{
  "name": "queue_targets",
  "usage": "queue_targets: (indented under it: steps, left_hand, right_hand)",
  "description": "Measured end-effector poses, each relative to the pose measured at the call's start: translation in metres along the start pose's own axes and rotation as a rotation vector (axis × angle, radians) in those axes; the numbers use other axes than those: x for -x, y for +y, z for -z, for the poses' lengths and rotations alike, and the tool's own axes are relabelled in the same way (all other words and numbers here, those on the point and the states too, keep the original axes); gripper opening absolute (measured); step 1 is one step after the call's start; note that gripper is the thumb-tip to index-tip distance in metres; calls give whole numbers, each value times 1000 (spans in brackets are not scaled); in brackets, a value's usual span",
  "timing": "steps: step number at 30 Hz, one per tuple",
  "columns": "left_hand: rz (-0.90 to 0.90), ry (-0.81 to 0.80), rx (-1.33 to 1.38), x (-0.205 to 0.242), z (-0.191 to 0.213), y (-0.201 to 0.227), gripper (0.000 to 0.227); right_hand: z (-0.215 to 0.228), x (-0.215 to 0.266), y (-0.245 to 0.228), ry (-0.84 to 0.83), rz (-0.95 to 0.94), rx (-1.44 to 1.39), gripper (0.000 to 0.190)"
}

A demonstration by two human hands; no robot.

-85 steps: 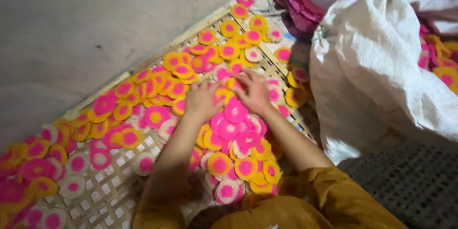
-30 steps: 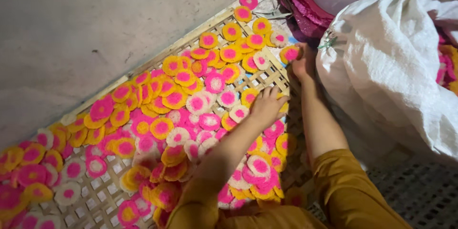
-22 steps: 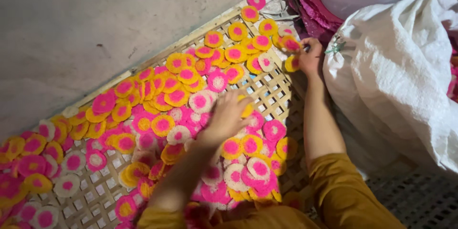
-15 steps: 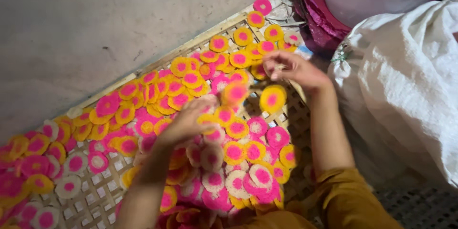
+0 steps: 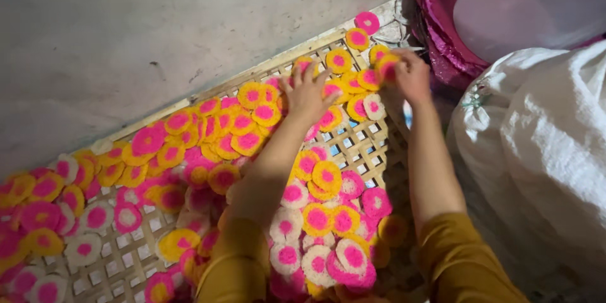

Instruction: The person sits on the floor and sorts colorful pink and yellow circular discs on a bamboo tray. They pick up the discs by hand, separate them, and place them into a white sack to the right.

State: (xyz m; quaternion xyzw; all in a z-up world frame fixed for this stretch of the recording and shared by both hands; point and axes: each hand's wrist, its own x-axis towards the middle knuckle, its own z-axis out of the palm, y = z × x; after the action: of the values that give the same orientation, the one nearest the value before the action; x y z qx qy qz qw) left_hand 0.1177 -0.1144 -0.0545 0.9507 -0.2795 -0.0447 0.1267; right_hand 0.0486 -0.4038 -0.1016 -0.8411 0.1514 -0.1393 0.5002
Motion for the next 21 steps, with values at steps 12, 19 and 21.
queue_targets:
  steps: [12, 19, 21]
  left_hand:
    - [123, 18, -24, 13, 3, -81, 66]
    - [-1, 68, -24, 38, 23, -75, 65]
    - [-111, 89, -25, 52, 29, -77, 59]
  right_hand:
    - [-49, -194, -2, -487, 155, 612, 108]
    - [-31, -155, -34, -385, -42, 209, 85]
    - [-22, -121, -48, -196, 51, 257, 85]
